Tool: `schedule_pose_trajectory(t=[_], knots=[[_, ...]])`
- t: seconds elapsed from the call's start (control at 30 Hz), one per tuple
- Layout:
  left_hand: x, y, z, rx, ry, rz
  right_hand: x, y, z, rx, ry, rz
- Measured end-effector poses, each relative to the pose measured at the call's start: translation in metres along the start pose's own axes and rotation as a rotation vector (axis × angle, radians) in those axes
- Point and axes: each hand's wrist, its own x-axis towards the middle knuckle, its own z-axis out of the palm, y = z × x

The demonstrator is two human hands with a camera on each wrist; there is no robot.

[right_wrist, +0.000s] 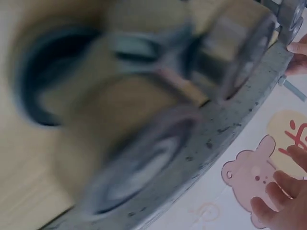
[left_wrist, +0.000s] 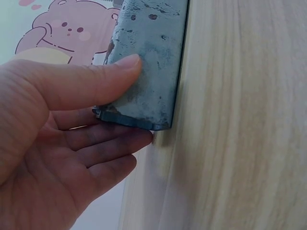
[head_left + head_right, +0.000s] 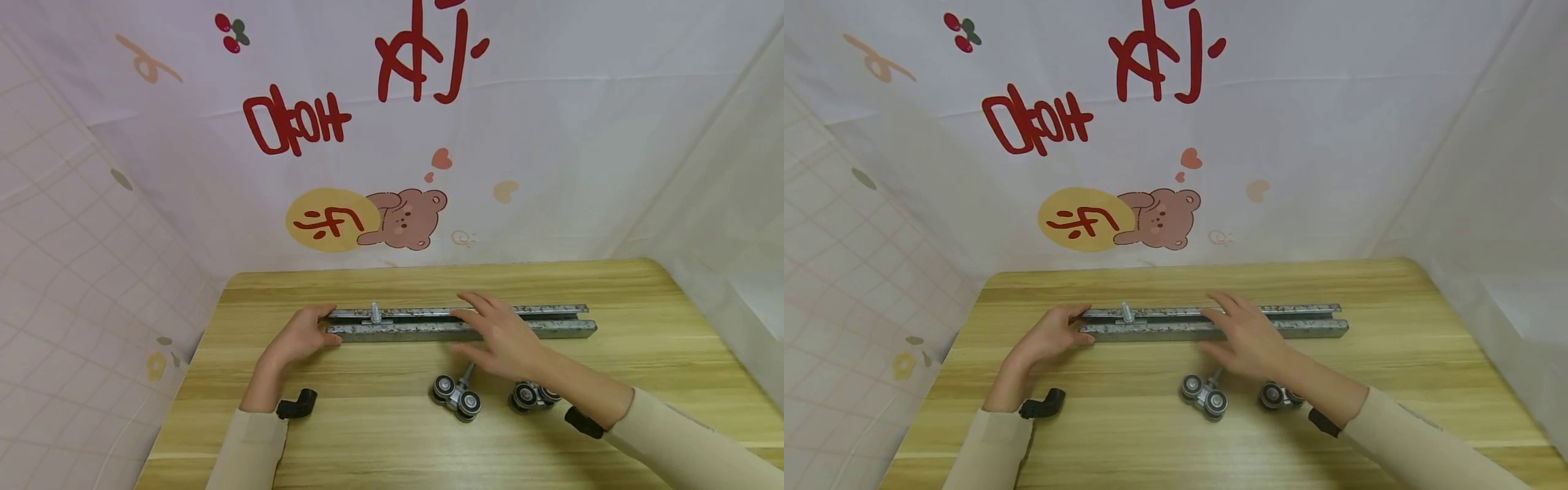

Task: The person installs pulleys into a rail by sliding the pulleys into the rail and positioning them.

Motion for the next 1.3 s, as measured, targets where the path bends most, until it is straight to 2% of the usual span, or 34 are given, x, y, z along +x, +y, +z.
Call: schedule_pose_trajectory(t=[0.27, 0.67, 1.07, 1.3], knots=[[0.0, 0.0, -0.001, -0.007, 0.001, -0.003, -0.026, 0.007, -0.006, -0.045, 0.02, 0.055], [0.0, -0.001, -0.001, -0.009, -0.003, 0.004, -0.055, 0.017, -0.013, -0.077, -0.039, 0.189], [-0.002, 0.0, -0.002, 0.009, 0.006, 0.016, -0.066, 0.022, -0.014, -0.078, -0.152, 0.318], [-0.002, 0.0, -0.001, 0.001, 0.001, 0.017, -0.066, 0.028, -0.011, -0.039, -0.259, 0.395]])
